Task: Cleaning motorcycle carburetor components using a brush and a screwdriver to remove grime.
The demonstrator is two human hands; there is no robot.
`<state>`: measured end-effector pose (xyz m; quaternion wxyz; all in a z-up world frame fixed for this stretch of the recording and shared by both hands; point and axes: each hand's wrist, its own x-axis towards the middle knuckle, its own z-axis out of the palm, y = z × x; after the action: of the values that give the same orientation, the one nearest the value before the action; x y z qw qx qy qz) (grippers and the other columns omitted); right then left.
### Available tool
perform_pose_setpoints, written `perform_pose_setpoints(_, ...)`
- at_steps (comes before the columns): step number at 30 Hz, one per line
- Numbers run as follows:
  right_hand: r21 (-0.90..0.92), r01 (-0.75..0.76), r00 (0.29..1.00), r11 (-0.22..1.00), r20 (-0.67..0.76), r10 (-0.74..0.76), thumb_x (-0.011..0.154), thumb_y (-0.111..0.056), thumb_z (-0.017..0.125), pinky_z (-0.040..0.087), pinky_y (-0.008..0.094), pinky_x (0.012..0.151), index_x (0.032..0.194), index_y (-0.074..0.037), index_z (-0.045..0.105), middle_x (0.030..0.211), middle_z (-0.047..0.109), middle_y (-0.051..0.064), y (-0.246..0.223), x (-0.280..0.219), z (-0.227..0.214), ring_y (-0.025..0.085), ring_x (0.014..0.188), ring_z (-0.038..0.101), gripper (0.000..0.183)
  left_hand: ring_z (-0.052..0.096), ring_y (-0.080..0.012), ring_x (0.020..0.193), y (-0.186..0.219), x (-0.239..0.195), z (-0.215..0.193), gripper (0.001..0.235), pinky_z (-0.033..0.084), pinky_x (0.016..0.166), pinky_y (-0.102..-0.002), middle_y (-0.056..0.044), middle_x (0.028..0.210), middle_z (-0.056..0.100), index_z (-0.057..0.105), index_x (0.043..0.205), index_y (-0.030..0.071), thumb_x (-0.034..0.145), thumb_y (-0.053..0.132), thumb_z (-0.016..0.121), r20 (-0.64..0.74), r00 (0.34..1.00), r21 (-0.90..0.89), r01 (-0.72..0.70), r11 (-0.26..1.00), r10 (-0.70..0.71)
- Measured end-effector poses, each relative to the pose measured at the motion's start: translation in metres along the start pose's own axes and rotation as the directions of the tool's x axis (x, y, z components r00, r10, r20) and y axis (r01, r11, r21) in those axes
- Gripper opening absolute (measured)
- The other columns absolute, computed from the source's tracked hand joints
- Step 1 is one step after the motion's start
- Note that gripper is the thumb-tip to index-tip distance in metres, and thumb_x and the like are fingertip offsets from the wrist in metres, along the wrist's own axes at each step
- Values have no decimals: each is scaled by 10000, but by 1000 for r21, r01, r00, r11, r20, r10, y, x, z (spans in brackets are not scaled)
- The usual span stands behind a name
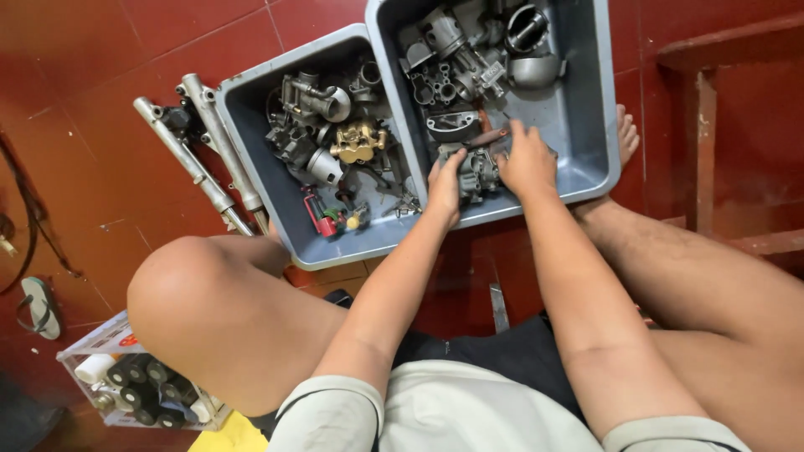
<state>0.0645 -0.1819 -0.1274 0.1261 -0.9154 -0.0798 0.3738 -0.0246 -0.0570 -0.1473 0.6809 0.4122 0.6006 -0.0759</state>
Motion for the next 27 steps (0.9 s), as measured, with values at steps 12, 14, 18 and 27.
perform_pose_setpoints(12, 312, -212, 977, 926, 47, 208, 882, -201, 569, 526, 518, 1000, 1200, -201, 728, 1130, 741, 113, 44, 28, 38, 354, 1184, 659, 356, 403, -421, 1459, -2, 7, 2, 735, 362, 1135, -653, -189, 1557, 440, 486, 1498, 130, 893, 488, 702, 89, 987, -98, 139, 985, -131)
perform_pose_setpoints(14, 451, -227, 972, 863, 45, 232, 846, -193, 658, 561, 507, 899, 1162, -135, 742, 1025, 747, 152, 75, 54, 55, 346, 1056, 706, 332, 519, -333, 1073, -9, 11, 0, 582, 438, 903, -562, -126, 1217, 559, 575, 1295, 130, 853, 481, 715, 134, 976, -149, 189, 971, -170)
perform_pose_setpoints(18, 766, -323, 935, 556, 169, 310, 798, -170, 851, 553, 589, 733, 1177, 50, 700, 1042, 722, 269, 48, 7, -3, 360, 984, 739, 464, 681, -317, 765, 1, -8, -10, 383, 546, 717, -505, -109, 926, 726, 710, 1039, 143, 780, 425, 726, 277, 936, -319, 302, 899, -216)
perform_pose_setpoints(27, 909, 105, 985, 404, -38, -170, 907, -137, 800, 632, 402, 792, 1252, -8, 593, 1118, 676, 98, -36, -96, -166, 207, 940, 725, 422, 675, -339, 852, 91, -114, -46, 416, 547, 713, -465, -141, 984, 740, 713, 1006, 163, 761, 498, 747, 358, 931, -421, 230, 877, -72)
